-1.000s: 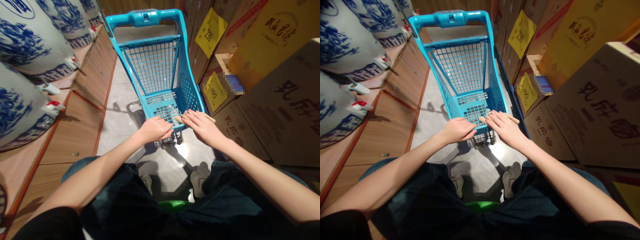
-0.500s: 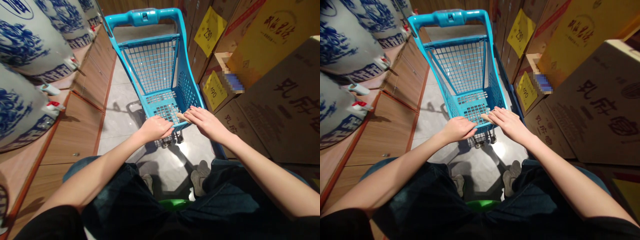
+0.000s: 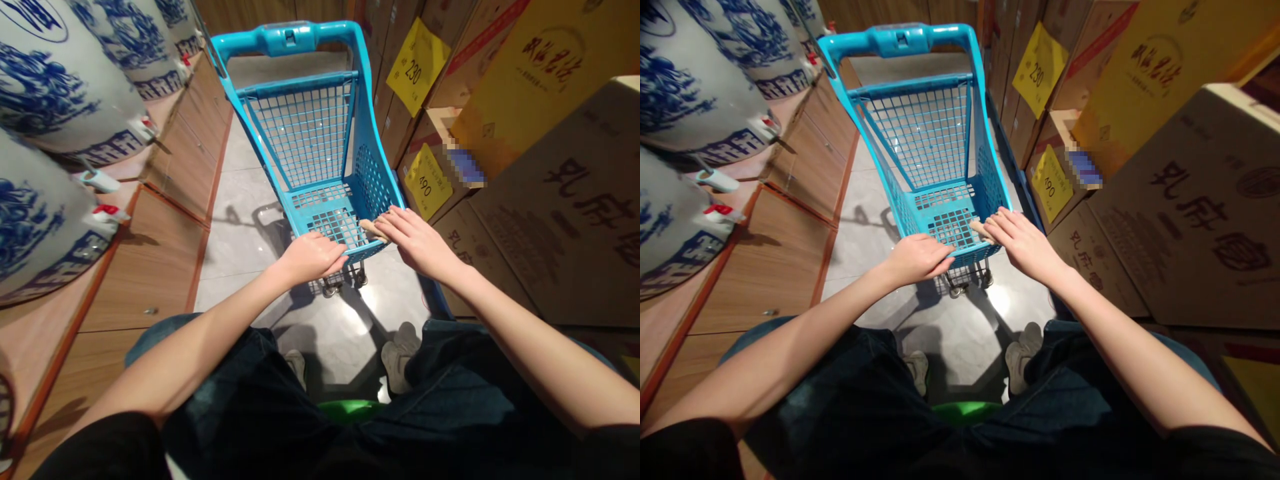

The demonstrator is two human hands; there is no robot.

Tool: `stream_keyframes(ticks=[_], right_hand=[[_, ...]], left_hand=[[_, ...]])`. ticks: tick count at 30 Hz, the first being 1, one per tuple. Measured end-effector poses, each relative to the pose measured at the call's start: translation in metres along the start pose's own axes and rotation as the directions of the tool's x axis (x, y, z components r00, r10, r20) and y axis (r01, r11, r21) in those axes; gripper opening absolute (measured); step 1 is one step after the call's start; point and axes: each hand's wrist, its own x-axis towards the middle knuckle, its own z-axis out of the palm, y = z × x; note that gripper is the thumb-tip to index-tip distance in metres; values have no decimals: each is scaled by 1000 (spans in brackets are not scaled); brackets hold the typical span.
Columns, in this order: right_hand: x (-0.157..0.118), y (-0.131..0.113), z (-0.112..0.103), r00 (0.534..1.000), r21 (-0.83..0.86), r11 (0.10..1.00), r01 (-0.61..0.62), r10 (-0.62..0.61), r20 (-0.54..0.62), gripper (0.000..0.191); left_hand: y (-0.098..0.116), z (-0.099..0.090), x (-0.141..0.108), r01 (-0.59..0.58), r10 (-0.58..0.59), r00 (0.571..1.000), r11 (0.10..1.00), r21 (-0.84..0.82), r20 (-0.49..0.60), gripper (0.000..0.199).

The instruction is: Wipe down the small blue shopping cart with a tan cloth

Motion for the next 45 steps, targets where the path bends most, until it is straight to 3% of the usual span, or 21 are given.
stream_keyframes(ticks=[3, 6, 9, 12, 16, 19, 22, 25, 30, 34, 37, 40, 43, 45], right_hand=[[-3, 4, 3, 997, -21, 997, -77, 76, -34, 58], [-6, -16, 14, 990, -9, 992, -125, 124, -72, 62], [-5, -25, 15, 998, 6, 999, -47, 48, -28, 65], [-2, -6, 4, 1000, 22, 1000, 1, -2, 7, 67], [-3, 17, 1, 995, 37, 995, -91, 92, -46, 67], [-7, -2, 14, 990, 60, 992, -111, 115, -79, 72], [-8, -25, 22, 998, 104, 994, -42, 47, -52, 79], [-6, -21, 15, 1000, 115, 993, 16, -16, -3, 81], [-3, 3, 6, 995, 21, 995, -98, 99, -24, 73], [-6, -24, 19, 991, -5, 993, -121, 120, -54, 76], [-5, -36, 19, 1000, -4, 1000, -29, 29, -10, 78], [-1, -18, 6, 1000, -2, 1000, 14, -14, 16, 70], [1, 7, -2, 1000, -5, 1000, -21, 21, -7, 60], [1, 10, 1, 998, 3, 999, -51, 51, -31, 54]], left_hand=[[0, 0, 1, -5, 5, 1000, 1000, -1, -12, 38], [0, 1, 2, 1, -1, 1000, 1000, -13, -4, 35], [1, 0, 1, 4, -4, 1000, 1000, -15, -7, 34], [0, -1, -1, 1, -1, 1000, 1000, -20, -15, 35], [0, 0, 0, -1, 0, 1000, 1000, -23, -26, 35], [-1, 1, 1, -7, 7, 999, 1000, 0, -36, 36], [0, 1, 1, -8, 9, 1000, 1000, 18, -25, 36], [0, 0, 0, -13, 14, 999, 1000, 16, -33, 37], [-1, -1, 1, 3, -3, 1000, 1000, -16, -7, 37], [-1, -1, 2, 1, -1, 1000, 1000, -13, -11, 37], [0, -2, 1, 5, -5, 1000, 1000, -28, -10, 35], [0, -3, 0, 4, -5, 1000, 1000, -27, -11, 36], [0, -4, 1, 6, -6, 1000, 999, -33, -1, 37], [0, -3, 2, 6, -6, 1000, 999, -35, 5, 37]])
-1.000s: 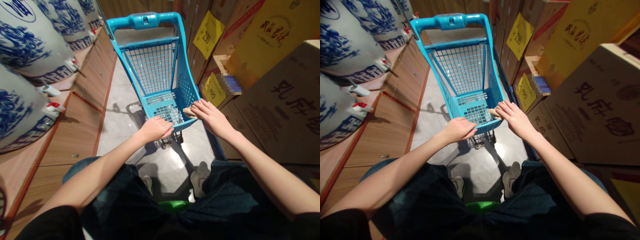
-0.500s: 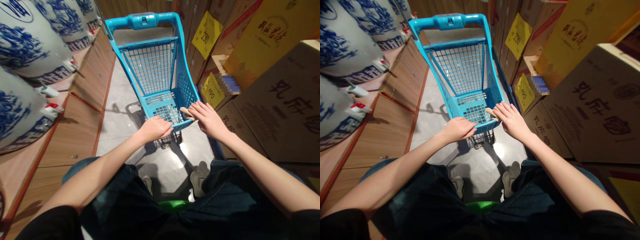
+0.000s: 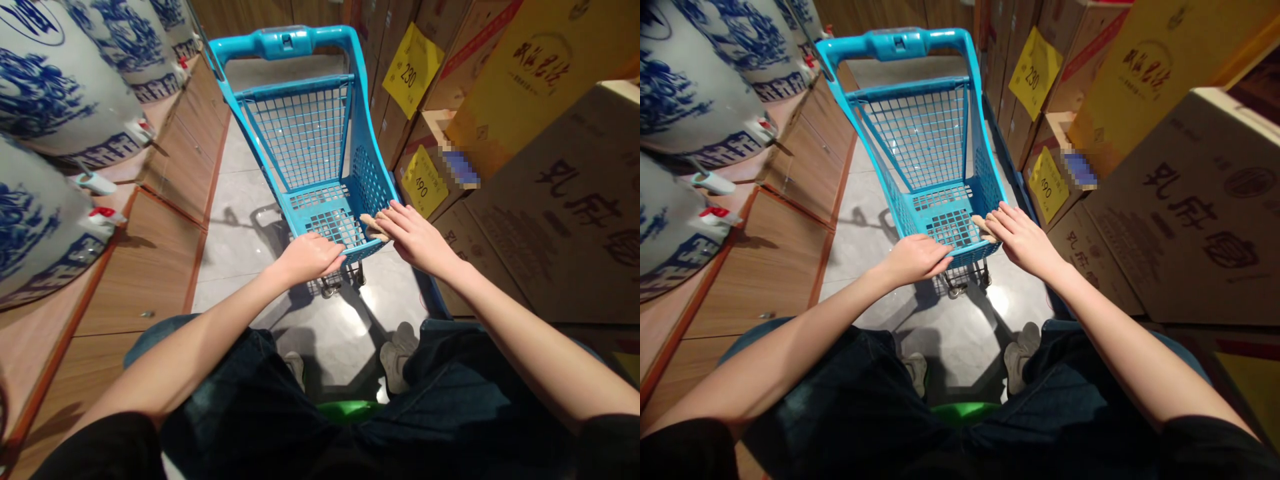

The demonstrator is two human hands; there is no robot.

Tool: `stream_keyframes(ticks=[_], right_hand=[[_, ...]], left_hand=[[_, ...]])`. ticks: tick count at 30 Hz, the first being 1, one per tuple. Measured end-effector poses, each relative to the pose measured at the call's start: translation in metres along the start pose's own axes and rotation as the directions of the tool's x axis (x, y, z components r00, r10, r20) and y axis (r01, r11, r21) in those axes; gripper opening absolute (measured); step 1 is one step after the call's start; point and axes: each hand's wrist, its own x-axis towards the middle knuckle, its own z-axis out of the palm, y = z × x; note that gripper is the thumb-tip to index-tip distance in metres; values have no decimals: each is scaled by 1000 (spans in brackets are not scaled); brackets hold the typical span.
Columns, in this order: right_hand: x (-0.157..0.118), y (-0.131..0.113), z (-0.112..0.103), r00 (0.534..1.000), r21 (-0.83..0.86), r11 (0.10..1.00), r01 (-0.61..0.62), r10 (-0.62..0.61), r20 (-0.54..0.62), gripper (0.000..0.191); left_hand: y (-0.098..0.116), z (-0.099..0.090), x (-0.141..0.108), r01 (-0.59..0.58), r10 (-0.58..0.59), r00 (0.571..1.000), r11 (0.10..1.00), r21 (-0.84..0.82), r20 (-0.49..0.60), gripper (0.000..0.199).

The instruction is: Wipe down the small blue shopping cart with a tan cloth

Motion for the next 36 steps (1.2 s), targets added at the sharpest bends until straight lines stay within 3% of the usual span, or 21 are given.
stream_keyframes(ticks=[3, 6, 9, 14, 18, 22, 26, 30, 33, 36], right_hand=[[-3, -16, 13, 997, 34, 998, -49, 50, -52, 51], [-4, -30, 17, 1000, 58, 998, 14, -13, -18, 52], [-1, -20, 7, 997, 51, 996, 67, -69, 42, 50], [3, 3, -2, 1000, 0, 1000, -11, 11, 17, 48], [-2, -28, 13, 997, -39, 998, -52, 50, -58, 50], [-1, -47, 17, 997, -22, 997, 77, -77, 10, 59], [4, -20, 5, 999, -25, 999, 39, -39, 29, 49], [5, 12, -3, 998, 15, 1000, -5, 4, 56, 43], [5, 24, -6, 998, 13, 999, -40, 39, 56, 41], [6, 20, -3, 995, -33, 995, -99, 99, 23, 41]], left_hand=[[0, 1, 1, -2, 2, 1000, 1000, 18, -1, 37], [0, 2, 1, -4, 4, 1000, 1000, 30, -10, 36], [1, 1, -1, 1, -1, 1000, 1000, 31, 4, 37], [1, 1, 1, 8, -9, 999, 999, 32, 32, 36], [1, 4, 2, 7, -8, 1000, 999, 35, 7, 34], [2, 5, 1, -3, 3, 1000, 999, 46, -10, 34], [0, 1, 2, -19, 19, 1000, 1000, 12, -5, 35], [-13, -9, 3, -70, 65, 997, 989, -127, -47, 32], [-30, -15, 0, 42, -49, 998, 985, -169, -41, 31], [-41, -13, -4, 145, -151, 989, 972, -184, -14, 32]])
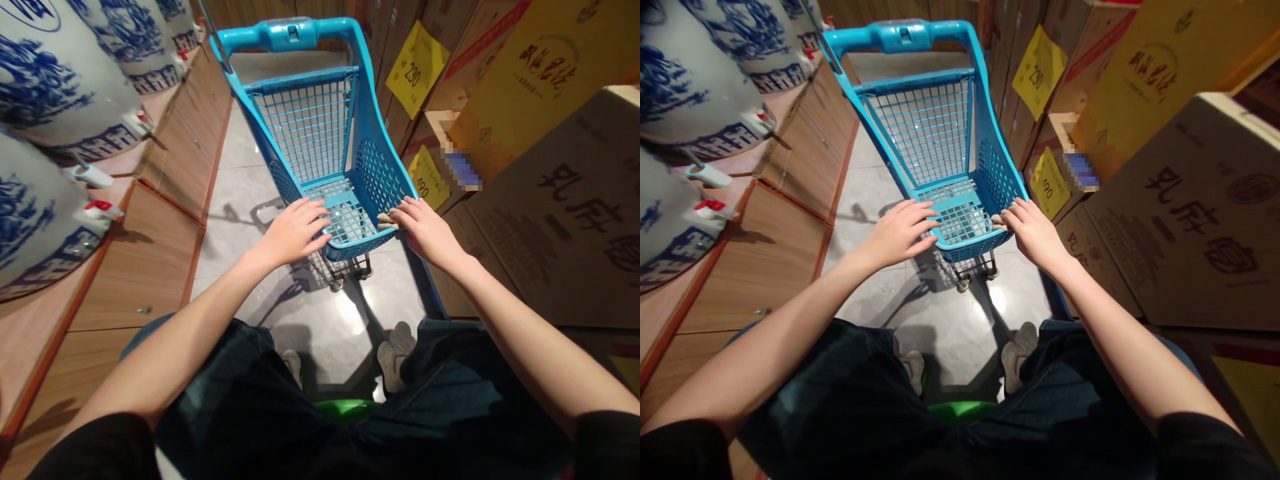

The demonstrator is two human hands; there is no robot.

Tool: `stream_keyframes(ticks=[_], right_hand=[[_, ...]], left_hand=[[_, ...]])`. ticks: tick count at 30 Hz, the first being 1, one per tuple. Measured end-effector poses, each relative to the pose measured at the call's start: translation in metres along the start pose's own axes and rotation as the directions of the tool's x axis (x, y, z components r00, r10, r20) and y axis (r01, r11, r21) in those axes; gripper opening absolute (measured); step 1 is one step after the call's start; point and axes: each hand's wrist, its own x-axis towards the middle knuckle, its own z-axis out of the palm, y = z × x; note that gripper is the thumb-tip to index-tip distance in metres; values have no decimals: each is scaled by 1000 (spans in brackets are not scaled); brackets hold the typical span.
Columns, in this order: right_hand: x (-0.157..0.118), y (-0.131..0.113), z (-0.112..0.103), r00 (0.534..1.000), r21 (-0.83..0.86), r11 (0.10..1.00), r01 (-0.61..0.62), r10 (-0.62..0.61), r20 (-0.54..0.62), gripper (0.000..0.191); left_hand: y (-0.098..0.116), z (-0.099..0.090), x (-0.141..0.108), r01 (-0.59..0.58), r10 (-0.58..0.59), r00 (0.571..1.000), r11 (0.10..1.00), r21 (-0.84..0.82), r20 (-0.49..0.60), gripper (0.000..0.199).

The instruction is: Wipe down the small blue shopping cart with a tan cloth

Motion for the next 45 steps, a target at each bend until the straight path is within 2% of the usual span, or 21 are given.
stream_keyframes(ticks=[3, 7, 11, 15, 19, 21, 26, 29, 32, 35, 38, 40, 43, 45], right_hand=[[-1, -25, 11, 999, -16, 1000, -14, 13, -36, 45], [-2, -62, 29, 994, 42, 996, 82, -79, -78, 52], [4, -71, 37, 996, 96, 994, 55, -48, -81, 42], [9, -66, 36, 997, 139, 990, 32, -21, -79, 31], [7, -64, 29, 999, 213, 977, 31, -22, -45, 28], [3, -62, 25, 1000, 260, 966, 11, -4, -30, 27], [-7, -44, 15, 996, 335, 942, -20, 48, -76, 27], [-12, -23, 8, 997, 365, 930, -44, 67, -50, 24], [-17, 0, 0, 996, 396, 916, -70, 85, -20, 22], [-21, 20, -5, 988, 419, 902, -105, 143, -60, 20], [-24, 33, -4, 953, 437, 885, -160, 253, -165, 23], [-25, 34, -1, 905, 490, 847, -205, 355, -235, 27], [-27, 21, 5, 770, 640, 720, -268, 559, -306, 31], [-31, 4, 9, 698, 680, 674, -288, 634, -333, 33]], left_hand=[[-1, 6, 1, 3, -3, 1000, 1000, -2, 8, 33], [6, 11, 5, -23, 23, 1000, 1000, 17, 10, 33], [5, 8, 6, -49, 49, 998, 999, 17, 39, 32], [-14, 5, -1, -50, 51, 998, 999, -21, 44, 35], [-37, -1, -9, 75, -75, 997, 997, 11, -1, 37], [-42, -4, -11, 101, -101, 995, 994, 32, -14, 37], [-36, -7, -7, 58, -58, 998, 996, 61, 7, 38], [-31, -5, -3, 39, -41, 999, 997, 62, 17, 40], [-30, -3, 0, 52, -51, 999, 996, 66, -10, 42], [-31, -4, 1, 106, -103, 994, 991, 87, -40, 41], [-35, -8, 1, 212, -200, 974, 971, 115, -105, 39], [-40, -12, 0, 288, -267, 950, 948, 132, -161, 38], [-48, -18, -2, 356, -316, 924, 917, 178, -216, 37], [-50, -20, -4, 362, -313, 921, 908, 212, -233, 37]])
